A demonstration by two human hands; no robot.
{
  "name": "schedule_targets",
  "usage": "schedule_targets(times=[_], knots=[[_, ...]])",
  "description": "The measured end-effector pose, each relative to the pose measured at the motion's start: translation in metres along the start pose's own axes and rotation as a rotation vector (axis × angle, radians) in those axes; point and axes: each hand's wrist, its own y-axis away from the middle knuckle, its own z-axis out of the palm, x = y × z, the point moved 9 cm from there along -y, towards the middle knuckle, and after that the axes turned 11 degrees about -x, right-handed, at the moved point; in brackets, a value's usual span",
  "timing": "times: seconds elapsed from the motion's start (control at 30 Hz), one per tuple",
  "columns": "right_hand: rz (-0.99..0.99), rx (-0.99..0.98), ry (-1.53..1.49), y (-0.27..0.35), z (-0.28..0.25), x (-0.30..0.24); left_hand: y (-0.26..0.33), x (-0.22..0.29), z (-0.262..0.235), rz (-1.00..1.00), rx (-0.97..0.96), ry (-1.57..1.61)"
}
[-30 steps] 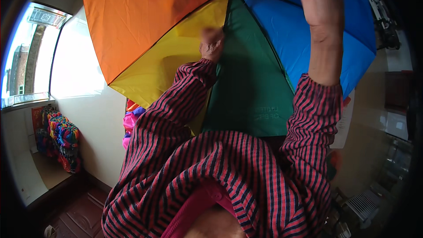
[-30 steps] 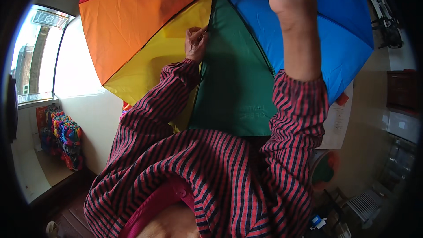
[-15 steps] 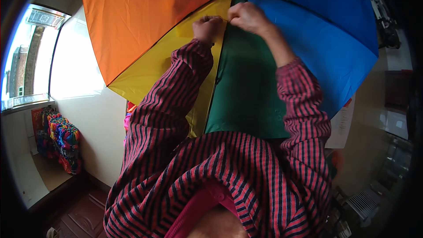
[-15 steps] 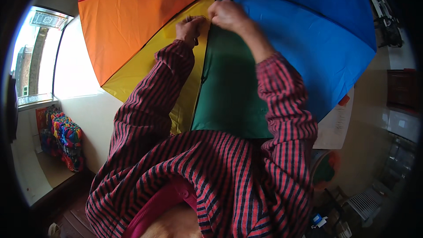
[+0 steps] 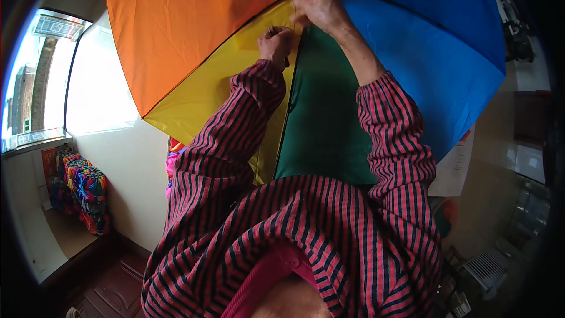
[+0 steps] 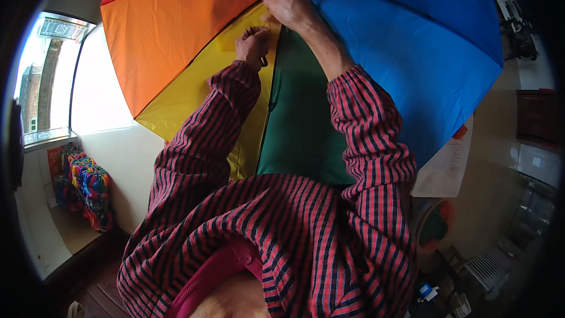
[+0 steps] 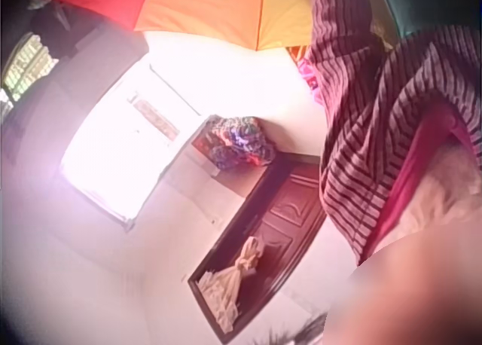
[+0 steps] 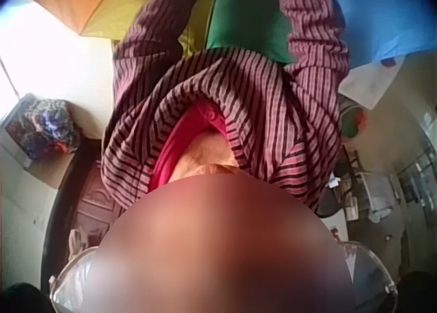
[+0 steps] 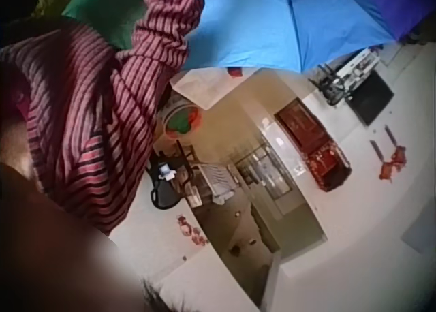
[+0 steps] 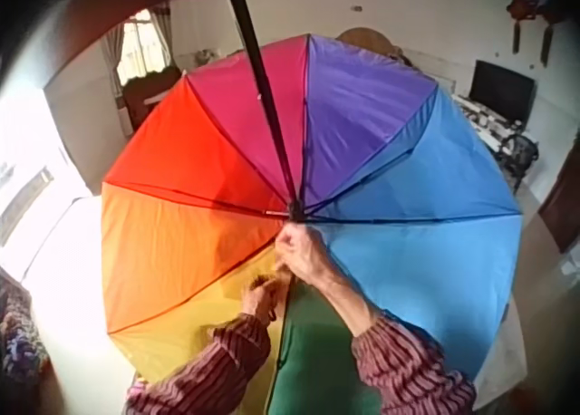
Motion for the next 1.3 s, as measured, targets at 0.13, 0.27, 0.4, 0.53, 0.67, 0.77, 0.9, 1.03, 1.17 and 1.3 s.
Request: schedule_targets(times=[0.13,0.27,0.4,0.53,0.67,0.77,0.9,1.03,1.17,1.3], knots=[[-0.687,0.091,0.375,0.051,0.036,-0.198,0.011,0.006,-0.012,0.088,0.072,-0.417],[-0.929,0.107,0.258,0.043,0.055,-0.254,0.007,0.014,0.001,0.295,0.022,-0.685],[-0.892,0.323,0.674,0.042,0.076,-0.264,0.005,0.024,0.015,0.389,0.047,-0.822],[-0.911,0.515,0.753,0.076,0.099,-0.282,0.005,0.022,0.017,0.353,0.091,-0.941],[-1.208,0.759,0.340,0.123,0.112,-0.288,0.005,0.023,0.027,0.291,0.070,-0.964],[-1.169,0.477,0.536,0.089,0.155,-0.261,0.008,0.014,0.035,0.192,0.002,-0.886],[-1.245,0.359,0.509,0.086,0.191,-0.251,0.025,0.004,0.022,0.170,0.304,-0.844],[-1.147,0.218,0.573,0.081,0.214,-0.247,0.027,0.021,0.037,0.467,0.255,-0.757],[-1.154,0.124,0.544,0.088,0.231,-0.238,0.009,0.020,0.036,0.332,0.153,-0.945],[-1.140,0.103,0.536,0.094,0.235,-0.242,-0.013,0.009,0.018,0.155,0.118,-0.900]])
